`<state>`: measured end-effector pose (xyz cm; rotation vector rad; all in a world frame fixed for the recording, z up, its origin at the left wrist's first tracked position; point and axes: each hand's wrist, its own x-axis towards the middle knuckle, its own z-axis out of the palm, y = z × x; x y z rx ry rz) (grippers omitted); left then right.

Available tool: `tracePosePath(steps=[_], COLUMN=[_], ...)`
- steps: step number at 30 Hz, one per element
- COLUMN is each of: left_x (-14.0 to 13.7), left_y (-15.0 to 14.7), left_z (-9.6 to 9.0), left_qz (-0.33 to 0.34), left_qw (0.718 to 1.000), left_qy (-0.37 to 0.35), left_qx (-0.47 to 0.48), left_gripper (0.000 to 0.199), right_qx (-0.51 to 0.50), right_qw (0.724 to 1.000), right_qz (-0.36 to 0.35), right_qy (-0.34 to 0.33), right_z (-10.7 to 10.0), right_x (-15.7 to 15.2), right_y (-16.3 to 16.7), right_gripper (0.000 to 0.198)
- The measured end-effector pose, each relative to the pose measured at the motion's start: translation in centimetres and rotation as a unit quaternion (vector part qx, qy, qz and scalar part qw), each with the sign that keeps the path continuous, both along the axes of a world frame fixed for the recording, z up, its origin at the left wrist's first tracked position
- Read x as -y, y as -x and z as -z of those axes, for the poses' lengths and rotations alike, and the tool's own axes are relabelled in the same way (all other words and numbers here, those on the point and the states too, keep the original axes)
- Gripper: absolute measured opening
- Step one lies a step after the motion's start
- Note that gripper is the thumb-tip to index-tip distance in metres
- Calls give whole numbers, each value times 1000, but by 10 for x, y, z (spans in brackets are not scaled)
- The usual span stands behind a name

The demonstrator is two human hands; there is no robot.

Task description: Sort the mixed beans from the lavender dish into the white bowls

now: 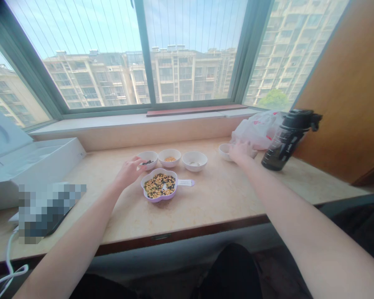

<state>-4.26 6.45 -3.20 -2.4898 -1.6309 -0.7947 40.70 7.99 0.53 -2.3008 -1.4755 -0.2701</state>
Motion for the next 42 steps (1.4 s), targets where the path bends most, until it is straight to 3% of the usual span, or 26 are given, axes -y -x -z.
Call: tracePosePath(steps=[2,7,11,13,17,23,33,39,42], left_x=[0,-1,0,0,1,8,18,19,21], left_y=[-3,-6,-7,-7,-9,-6,8,13,13], left_z=[-1,-2,-1,-1,-3,-13,-25,-27,-29], left_qz=[1,5,20,24,27,32,-9,-25,-31], left_qw=[1000,1000,1000,1000,1000,999,998,997,997], left_qy=[5,-10,-11,-7,-1,13,59,69,76], left_qx=[-4,-10,-18,-15,-17,-26,-13,-13,-15], left_gripper=[25,23,29,33,31,32,20,16,16], right_qx=[14,20,36,61,131,141,110,94,50], right_qw=[1000,971,948,940,913,873,862,855,883], right_qz=[-21,-236,-274,-288,-359,-433,-461,-483,-457], right_qy=[-9,34,159,170,144,175,180,165,95], right_z=[-7,-18,-16,-13,-7,-9,-4,-2,-9], right_x=[5,22,30,30,24,6,-23,-20,-14], right_y=[32,133,187,200,211,213,241,252,231], right_gripper=[51,46,56,48,37,27,23,28,40])
